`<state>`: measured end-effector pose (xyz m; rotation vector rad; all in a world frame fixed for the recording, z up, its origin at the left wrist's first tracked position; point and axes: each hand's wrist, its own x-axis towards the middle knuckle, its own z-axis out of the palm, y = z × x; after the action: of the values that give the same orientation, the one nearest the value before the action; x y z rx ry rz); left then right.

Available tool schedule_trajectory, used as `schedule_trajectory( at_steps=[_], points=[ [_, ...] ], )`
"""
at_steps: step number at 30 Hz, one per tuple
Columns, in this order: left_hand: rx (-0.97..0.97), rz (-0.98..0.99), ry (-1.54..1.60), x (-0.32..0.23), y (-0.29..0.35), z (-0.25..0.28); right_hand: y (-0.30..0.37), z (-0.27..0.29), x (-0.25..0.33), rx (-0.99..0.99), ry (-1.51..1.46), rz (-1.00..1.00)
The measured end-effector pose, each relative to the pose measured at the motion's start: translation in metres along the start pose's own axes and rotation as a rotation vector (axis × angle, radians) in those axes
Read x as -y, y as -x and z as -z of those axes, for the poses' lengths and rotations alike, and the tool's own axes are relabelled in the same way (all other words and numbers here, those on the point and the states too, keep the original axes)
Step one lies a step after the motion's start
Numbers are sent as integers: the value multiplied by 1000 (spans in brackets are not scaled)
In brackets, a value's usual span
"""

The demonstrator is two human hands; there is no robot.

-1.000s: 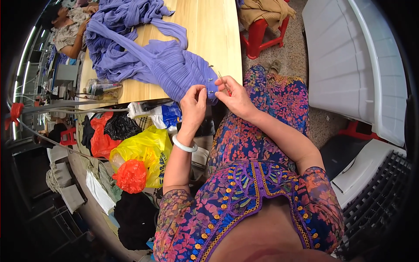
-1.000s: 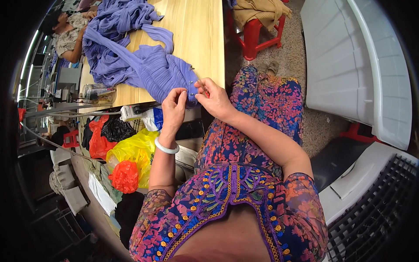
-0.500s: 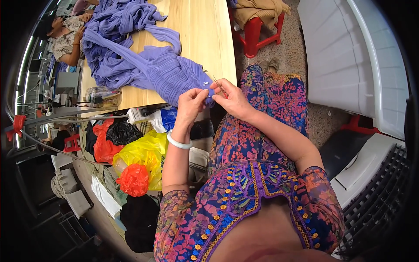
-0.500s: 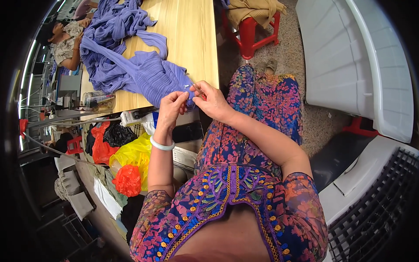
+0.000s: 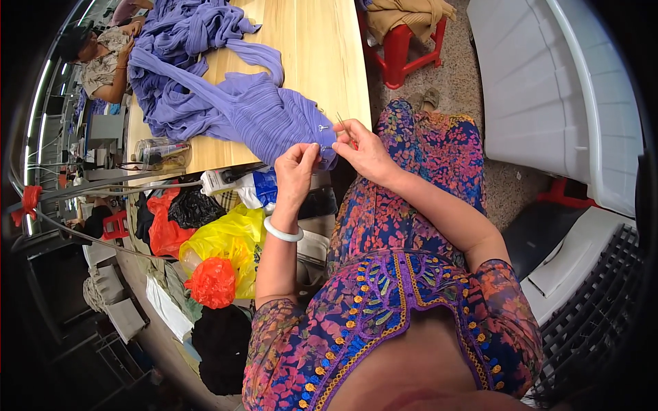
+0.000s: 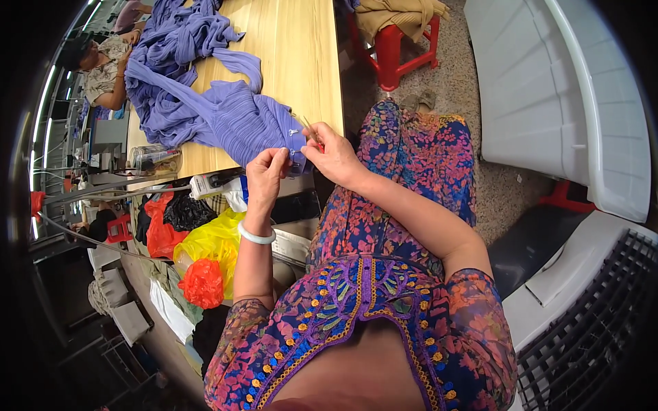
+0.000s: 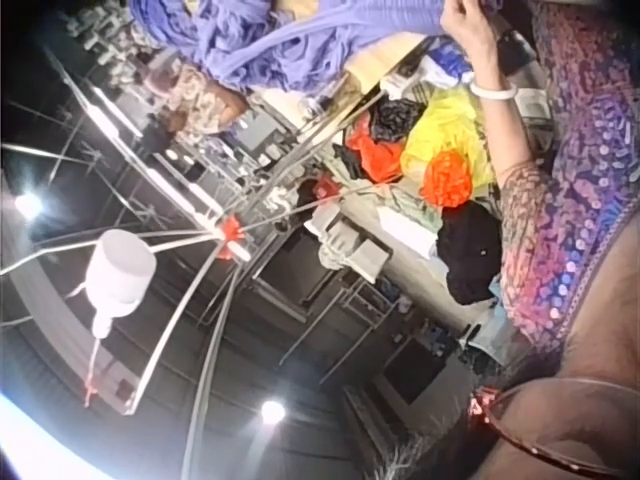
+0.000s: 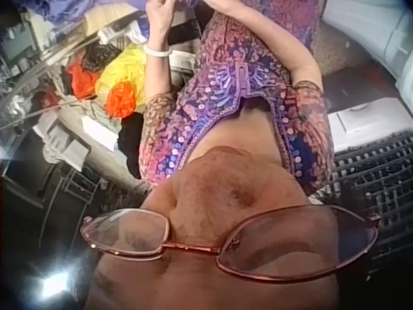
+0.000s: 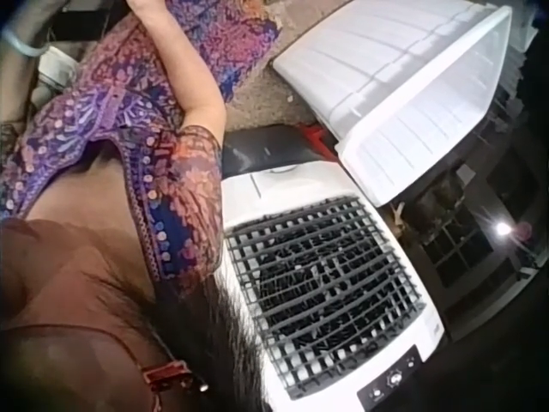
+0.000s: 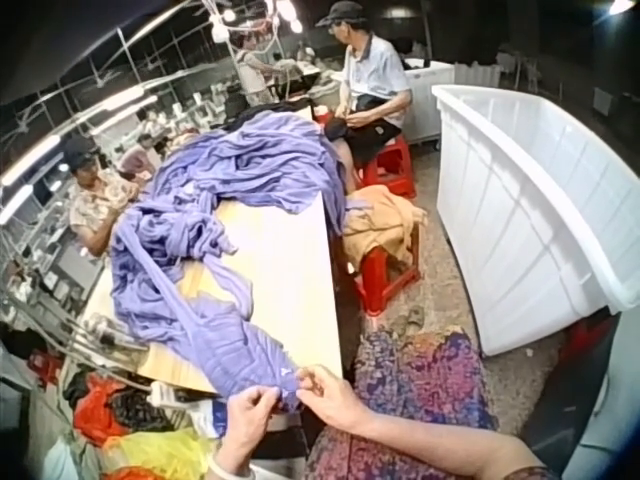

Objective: Trimming excess threads from purple fabric pieces using thread snips.

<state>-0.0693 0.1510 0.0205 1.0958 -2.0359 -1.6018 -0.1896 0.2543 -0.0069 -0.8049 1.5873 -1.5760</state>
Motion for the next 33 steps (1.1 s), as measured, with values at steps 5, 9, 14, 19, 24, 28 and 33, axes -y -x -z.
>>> schedule_trajectory(
  at_steps=[5,9,14,19,24,28,33],
  points=[
    [-39,2,85,9,-3,-4,7,3,2,-93,73,13],
    [-27,-6,135,8,-3,-5,19,5,8,109,86,-72],
    [-11,-79,155,8,-1,-6,20,12,10,372,-396,-366],
    [-16,-62,241,10,1,-5,17,12,8,423,-563,-485],
    [-11,-82,268,13,5,-7,14,7,4,450,-631,-552],
    [14,-82,274,16,6,-7,12,6,-1,416,-711,-592],
    [14,-107,271,17,8,-7,10,5,-1,423,-741,-603]
  ],
)
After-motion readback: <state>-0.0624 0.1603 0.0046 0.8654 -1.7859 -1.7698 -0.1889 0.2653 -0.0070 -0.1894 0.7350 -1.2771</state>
